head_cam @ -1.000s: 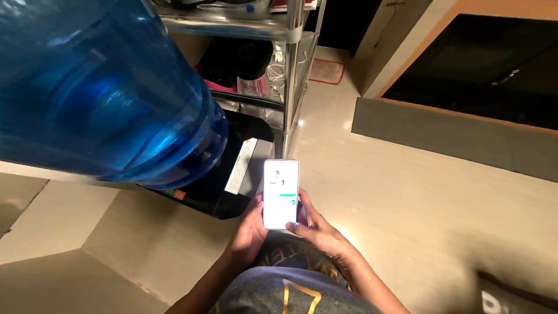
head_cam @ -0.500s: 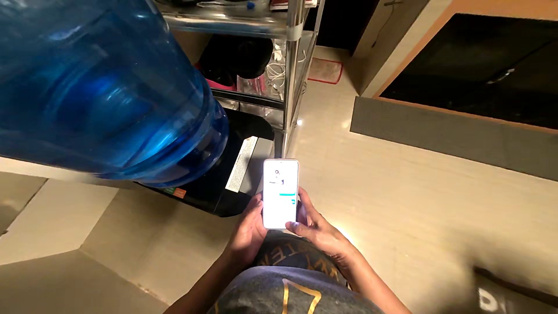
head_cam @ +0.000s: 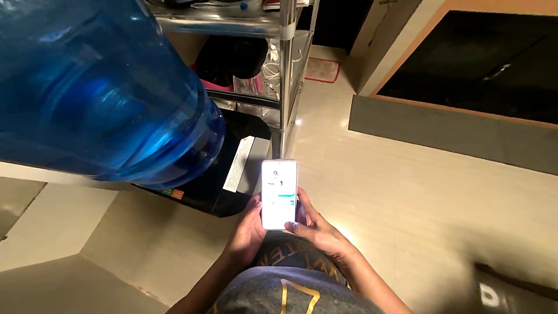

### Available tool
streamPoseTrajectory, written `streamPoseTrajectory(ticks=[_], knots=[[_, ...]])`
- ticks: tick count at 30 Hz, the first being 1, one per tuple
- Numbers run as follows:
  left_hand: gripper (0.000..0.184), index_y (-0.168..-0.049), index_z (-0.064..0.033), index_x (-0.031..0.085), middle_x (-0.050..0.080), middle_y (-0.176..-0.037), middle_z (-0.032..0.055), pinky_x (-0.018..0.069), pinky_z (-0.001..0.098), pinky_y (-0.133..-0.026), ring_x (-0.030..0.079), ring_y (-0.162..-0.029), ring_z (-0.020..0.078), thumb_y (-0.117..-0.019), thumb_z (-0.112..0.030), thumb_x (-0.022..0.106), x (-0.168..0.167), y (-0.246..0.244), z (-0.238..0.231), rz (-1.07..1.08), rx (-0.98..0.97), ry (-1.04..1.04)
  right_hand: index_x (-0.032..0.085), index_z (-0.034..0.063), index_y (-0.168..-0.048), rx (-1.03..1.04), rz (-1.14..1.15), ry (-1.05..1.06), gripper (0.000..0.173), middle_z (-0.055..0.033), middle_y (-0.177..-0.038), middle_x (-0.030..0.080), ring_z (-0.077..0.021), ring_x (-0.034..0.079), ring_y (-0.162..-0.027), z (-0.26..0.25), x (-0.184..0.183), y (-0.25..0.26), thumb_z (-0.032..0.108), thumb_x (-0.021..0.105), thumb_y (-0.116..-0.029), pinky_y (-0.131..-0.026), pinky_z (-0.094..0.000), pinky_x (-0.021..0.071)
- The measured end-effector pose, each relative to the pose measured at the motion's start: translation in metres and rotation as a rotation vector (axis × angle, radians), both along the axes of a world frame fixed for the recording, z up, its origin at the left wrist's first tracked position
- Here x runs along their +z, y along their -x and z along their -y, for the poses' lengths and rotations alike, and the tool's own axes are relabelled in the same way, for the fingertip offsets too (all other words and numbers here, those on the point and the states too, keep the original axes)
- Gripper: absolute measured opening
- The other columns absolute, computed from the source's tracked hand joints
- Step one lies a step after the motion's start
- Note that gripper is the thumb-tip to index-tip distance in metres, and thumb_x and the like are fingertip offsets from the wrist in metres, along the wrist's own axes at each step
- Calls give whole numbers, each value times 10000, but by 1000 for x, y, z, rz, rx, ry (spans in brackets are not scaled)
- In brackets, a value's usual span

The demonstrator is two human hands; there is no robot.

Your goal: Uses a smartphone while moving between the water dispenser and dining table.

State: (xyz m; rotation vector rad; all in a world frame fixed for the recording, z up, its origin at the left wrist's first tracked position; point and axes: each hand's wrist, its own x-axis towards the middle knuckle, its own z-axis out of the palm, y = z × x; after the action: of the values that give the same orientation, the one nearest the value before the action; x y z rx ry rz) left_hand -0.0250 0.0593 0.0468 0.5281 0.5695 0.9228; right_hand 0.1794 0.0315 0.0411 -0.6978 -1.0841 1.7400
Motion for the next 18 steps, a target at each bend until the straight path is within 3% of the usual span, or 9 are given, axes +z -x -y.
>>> streamPoseTrajectory(ticks=[11, 14, 18], knots=[[456, -1532, -27, 285, 528, -1443, 199, 491, 499, -1089, 565, -1313, 312, -1119, -221, 281, 0, -1, 1, -19, 3, 10, 133, 17, -1538, -17, 11, 11, 729, -171, -1435, 518, -249, 595, -1274, -1, -3, -1, 9, 583, -964, -1067, -418, 530], [471, -1549, -27, 257, 508, -1466, 198, 480, 504, -1098, 547, -1334, 312, -1121, -223, 276, -3, -1, 1, 1, -11, 5, 216, -1, -1506, -73, 5, 17, 651, -163, -1396, 545, -239, 612, -1239, -2, -2, -1, 20, 580, -967, -1039, -409, 543], [444, -1514, -19, 301, 546, -1424, 201, 505, 509, -1069, 579, -1297, 318, -1118, -221, 289, -4, -4, 1, -9, -2, 3, 276, -27, -1482, -143, -19, 11, 600, -182, -1356, 574, -262, 625, -1214, -6, -4, -2, 40, 574, -966, -1026, -429, 546]])
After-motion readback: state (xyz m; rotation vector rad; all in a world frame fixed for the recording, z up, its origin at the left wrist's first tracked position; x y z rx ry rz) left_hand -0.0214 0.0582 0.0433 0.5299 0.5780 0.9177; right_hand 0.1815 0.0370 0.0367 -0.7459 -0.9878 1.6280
